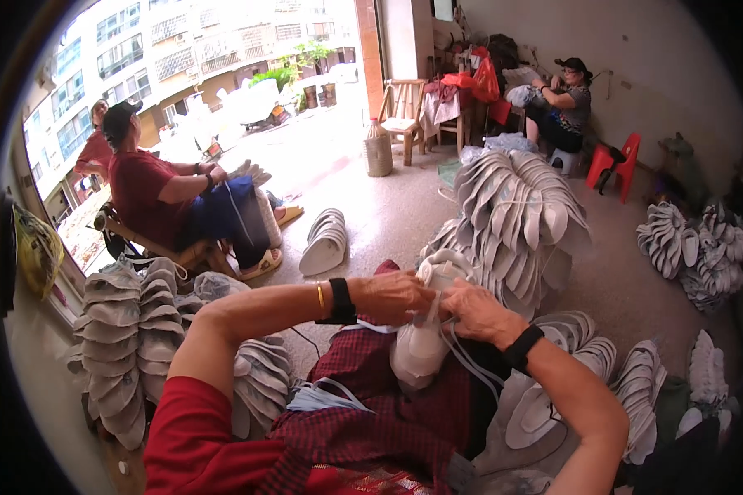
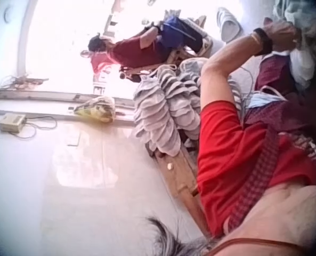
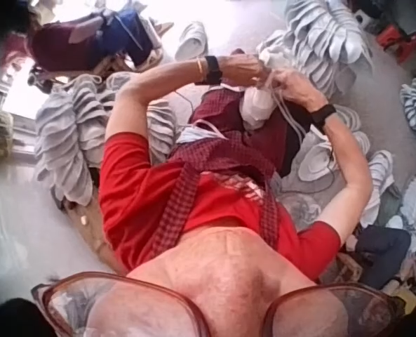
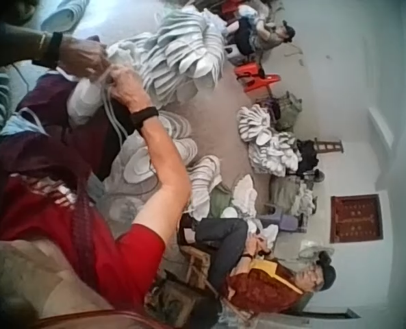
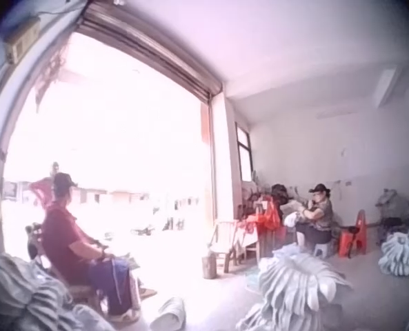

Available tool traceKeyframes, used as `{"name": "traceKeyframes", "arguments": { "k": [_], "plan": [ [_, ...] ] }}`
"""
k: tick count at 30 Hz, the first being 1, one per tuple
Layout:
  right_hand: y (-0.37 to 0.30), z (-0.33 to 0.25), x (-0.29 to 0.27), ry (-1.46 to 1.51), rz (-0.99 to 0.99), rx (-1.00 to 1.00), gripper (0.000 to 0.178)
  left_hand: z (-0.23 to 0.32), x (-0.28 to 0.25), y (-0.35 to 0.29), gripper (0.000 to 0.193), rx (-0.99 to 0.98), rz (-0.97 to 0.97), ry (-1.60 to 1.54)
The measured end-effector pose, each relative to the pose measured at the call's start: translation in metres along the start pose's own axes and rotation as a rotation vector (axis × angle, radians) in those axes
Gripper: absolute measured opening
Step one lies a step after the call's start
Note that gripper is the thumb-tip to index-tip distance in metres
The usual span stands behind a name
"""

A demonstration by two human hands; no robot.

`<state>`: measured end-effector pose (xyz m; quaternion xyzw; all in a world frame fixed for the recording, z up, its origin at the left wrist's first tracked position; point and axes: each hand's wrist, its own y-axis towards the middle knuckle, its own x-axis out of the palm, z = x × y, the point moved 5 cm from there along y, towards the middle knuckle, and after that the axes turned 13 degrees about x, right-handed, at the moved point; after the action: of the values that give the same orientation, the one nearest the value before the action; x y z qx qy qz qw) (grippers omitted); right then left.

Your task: Threading laces through the eyelets of white sneakers.

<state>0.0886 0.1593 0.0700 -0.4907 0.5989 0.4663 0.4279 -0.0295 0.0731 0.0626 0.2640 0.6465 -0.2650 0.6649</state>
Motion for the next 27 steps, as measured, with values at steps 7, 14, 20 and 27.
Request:
{"name": "traceKeyframes", "arguments": {
  "k": [7, 14, 20, 27],
  "plan": [
    [-0.01, -0.007, 0.005, 0.043, 0.073, -0.021, 0.02, 0.0, 0.003, -0.006, 0.027, 0.1, 0.165, -0.132],
    [-0.09, -0.054, -0.027, 0.113, 0.707, 0.079, 0.032, 0.01, -0.001, -0.01, 0.019, 0.107, 0.34, -0.136],
    [-0.275, -0.047, 0.115, 0.633, 0.121, 0.817, 0.021, 0.004, 0.011, -0.017, 0.021, 0.0, 0.455, -0.245],
    [-0.319, -0.101, 0.136, 0.763, -0.013, 1.044, 0.032, 0.003, 0.009, -0.01, 0.016, 0.112, 0.463, -0.301]
  ]
}}
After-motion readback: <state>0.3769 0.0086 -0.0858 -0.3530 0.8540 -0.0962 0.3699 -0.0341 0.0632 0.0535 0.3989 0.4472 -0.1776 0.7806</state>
